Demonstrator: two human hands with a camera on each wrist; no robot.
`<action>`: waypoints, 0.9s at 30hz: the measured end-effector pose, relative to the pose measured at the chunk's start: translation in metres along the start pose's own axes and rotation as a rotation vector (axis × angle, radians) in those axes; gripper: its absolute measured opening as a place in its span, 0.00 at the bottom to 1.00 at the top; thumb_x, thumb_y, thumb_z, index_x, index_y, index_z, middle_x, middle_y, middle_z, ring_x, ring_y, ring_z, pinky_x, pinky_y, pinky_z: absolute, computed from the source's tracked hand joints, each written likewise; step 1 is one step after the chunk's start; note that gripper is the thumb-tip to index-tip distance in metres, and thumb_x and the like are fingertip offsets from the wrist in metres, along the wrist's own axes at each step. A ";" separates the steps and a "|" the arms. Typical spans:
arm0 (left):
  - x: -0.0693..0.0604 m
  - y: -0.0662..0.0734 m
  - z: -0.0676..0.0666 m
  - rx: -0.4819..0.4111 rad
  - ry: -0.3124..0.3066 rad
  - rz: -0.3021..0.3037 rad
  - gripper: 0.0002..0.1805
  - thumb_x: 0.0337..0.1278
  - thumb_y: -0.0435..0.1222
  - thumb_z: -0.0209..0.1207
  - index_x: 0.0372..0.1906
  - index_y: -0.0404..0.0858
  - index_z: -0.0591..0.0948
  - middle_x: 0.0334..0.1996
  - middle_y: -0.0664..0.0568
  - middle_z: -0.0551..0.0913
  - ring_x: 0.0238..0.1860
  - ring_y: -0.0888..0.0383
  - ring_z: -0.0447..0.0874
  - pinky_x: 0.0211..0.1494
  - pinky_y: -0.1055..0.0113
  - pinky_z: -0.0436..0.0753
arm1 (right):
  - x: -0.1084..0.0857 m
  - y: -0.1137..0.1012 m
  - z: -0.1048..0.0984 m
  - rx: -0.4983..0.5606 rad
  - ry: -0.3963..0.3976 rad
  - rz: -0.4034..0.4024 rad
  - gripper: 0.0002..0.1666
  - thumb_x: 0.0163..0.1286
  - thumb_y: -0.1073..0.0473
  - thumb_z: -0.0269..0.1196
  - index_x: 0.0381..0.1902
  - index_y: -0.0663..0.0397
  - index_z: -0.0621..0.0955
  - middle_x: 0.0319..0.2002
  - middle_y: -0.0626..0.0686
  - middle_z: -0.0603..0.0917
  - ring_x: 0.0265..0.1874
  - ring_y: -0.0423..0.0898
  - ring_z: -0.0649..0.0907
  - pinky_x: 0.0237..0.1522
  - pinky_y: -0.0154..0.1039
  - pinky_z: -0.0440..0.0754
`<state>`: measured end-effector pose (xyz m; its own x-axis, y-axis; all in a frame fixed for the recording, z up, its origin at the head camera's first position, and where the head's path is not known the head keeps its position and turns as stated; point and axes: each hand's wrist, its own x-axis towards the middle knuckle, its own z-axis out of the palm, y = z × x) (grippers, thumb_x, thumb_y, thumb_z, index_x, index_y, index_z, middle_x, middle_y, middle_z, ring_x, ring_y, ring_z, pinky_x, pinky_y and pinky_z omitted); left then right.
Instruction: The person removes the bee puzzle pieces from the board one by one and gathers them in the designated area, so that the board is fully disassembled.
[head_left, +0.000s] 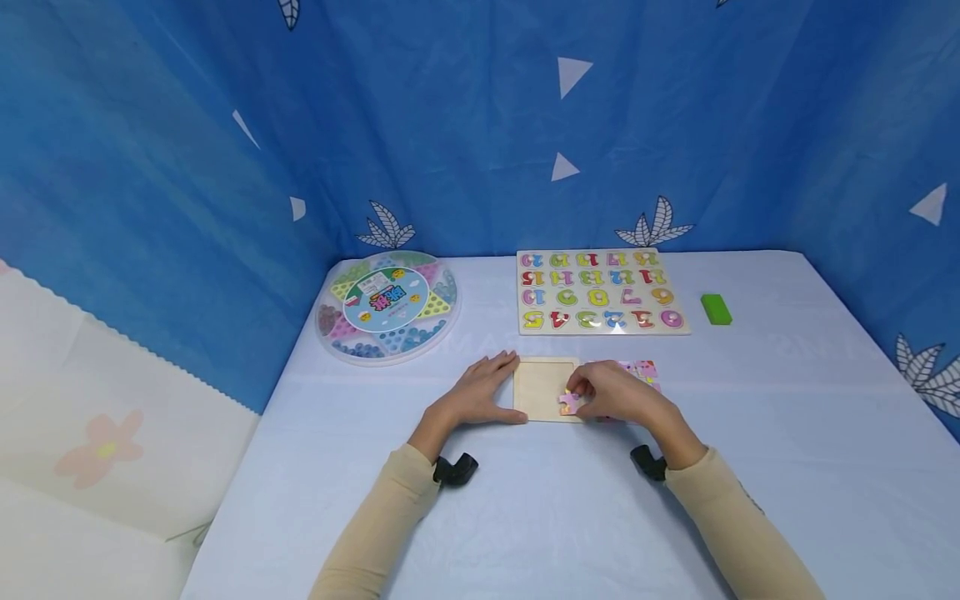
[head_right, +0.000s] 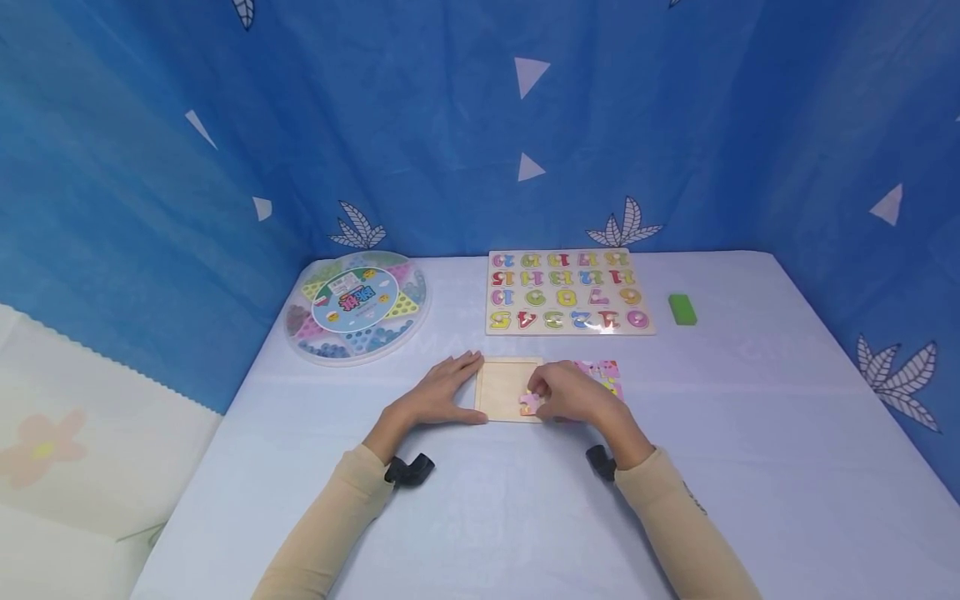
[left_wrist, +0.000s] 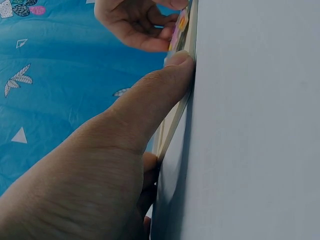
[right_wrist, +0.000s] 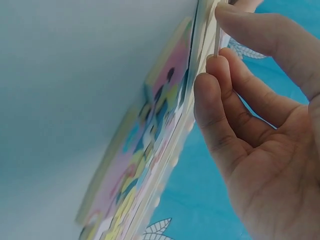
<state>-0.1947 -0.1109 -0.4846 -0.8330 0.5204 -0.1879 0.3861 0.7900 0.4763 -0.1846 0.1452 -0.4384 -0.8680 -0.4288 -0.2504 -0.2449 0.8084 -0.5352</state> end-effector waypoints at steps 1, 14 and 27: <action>0.000 0.000 0.000 0.002 0.000 0.000 0.59 0.46 0.64 0.65 0.78 0.44 0.51 0.79 0.54 0.48 0.80 0.58 0.43 0.82 0.58 0.43 | -0.001 0.001 0.000 -0.002 -0.001 -0.004 0.19 0.50 0.62 0.75 0.41 0.56 0.83 0.31 0.47 0.80 0.32 0.44 0.75 0.37 0.35 0.78; -0.001 0.002 -0.001 0.000 0.003 -0.002 0.59 0.45 0.65 0.65 0.78 0.44 0.51 0.79 0.54 0.49 0.80 0.57 0.43 0.82 0.57 0.44 | -0.009 0.010 -0.005 0.022 -0.012 0.019 0.20 0.50 0.63 0.75 0.42 0.56 0.83 0.32 0.49 0.80 0.33 0.44 0.75 0.37 0.34 0.79; -0.001 0.002 -0.001 0.002 0.013 -0.005 0.59 0.45 0.64 0.66 0.78 0.44 0.51 0.79 0.53 0.50 0.80 0.57 0.44 0.82 0.56 0.45 | -0.019 0.019 -0.010 -0.012 0.009 0.023 0.20 0.51 0.62 0.76 0.42 0.57 0.83 0.31 0.49 0.79 0.33 0.44 0.75 0.36 0.34 0.79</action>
<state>-0.1933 -0.1098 -0.4824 -0.8398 0.5123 -0.1794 0.3828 0.7933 0.4735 -0.1771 0.1724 -0.4355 -0.8771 -0.4068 -0.2554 -0.2304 0.8229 -0.5194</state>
